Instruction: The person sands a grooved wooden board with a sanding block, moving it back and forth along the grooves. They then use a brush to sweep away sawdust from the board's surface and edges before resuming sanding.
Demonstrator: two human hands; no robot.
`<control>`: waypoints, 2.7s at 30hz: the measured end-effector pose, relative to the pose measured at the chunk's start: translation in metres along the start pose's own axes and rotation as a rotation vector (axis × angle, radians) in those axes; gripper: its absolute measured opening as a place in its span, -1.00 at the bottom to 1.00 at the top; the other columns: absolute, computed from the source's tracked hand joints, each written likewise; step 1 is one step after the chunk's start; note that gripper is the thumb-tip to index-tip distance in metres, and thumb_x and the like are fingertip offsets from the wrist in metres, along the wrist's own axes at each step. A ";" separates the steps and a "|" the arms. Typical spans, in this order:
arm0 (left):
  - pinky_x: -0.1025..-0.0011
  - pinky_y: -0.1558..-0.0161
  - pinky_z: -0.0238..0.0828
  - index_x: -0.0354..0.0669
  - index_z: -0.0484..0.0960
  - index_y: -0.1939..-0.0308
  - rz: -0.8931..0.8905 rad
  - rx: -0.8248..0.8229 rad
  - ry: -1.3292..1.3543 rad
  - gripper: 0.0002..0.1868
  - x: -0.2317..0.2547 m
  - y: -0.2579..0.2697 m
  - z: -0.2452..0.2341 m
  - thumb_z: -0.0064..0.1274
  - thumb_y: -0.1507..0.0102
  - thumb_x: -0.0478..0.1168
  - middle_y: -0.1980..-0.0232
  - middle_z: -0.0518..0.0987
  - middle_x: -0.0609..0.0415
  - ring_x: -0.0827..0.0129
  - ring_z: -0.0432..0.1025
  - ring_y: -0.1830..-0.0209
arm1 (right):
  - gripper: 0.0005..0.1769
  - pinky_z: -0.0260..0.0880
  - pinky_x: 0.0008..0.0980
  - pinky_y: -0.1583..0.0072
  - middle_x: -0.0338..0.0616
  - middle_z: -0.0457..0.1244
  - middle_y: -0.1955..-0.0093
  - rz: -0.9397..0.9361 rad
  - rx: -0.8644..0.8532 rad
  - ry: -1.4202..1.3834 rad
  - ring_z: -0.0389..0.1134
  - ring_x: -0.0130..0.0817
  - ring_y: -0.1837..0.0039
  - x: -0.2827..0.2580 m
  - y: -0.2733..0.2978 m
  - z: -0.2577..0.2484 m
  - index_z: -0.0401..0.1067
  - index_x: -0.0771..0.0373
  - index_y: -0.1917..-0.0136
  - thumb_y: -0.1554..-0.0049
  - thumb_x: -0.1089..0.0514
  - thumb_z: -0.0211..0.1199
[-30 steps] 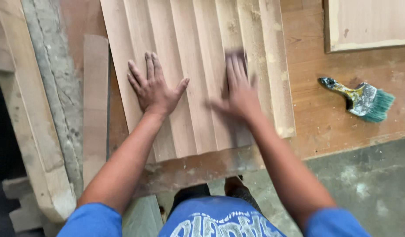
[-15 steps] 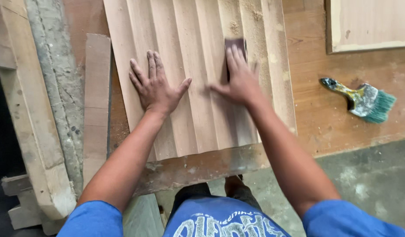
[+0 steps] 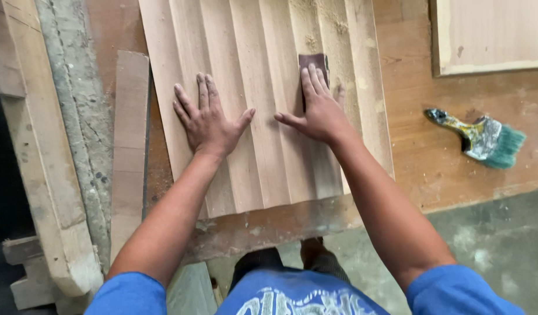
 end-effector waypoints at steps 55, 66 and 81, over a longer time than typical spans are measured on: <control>-0.17 -0.53 -0.67 0.17 -0.24 -0.61 0.381 -0.278 0.006 -0.13 0.064 0.022 -0.005 -0.45 -0.35 0.43 -0.68 -0.37 0.13 0.29 -0.52 -0.65 | -0.52 0.07 -0.06 -0.47 0.23 0.16 -0.49 0.365 0.646 -0.202 0.14 0.07 -0.50 0.255 0.216 0.006 0.51 0.35 -0.24 -0.18 -0.01 0.40; -0.26 -0.51 -0.60 0.19 -0.14 -0.64 -0.140 -0.085 0.054 0.03 -0.050 0.101 0.002 -0.44 -0.23 0.59 -0.68 -0.40 0.08 0.07 -0.45 -0.67 | -0.44 0.31 -0.17 -0.16 0.01 0.34 -0.16 0.266 0.213 0.602 0.27 0.14 -0.10 0.372 0.118 -0.044 0.53 0.05 -0.26 0.01 -0.08 0.25; -0.15 -0.38 -0.01 -0.07 0.29 -0.55 -0.191 0.347 0.046 0.00 -0.066 0.144 0.033 -0.31 -0.31 0.58 -0.62 0.13 -0.11 -0.20 0.01 -0.55 | -0.67 0.40 0.11 -0.20 0.23 0.41 -0.01 -0.540 -0.269 -0.502 0.44 0.17 -0.12 0.026 0.139 -0.116 0.51 0.34 -0.08 -0.05 0.20 0.36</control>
Point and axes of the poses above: each hand's wrist, its own y-axis away from the middle knuckle, its own z-axis out of the palm, x = y × z, the point moved 6 cm from there along -y, towards the middle knuckle
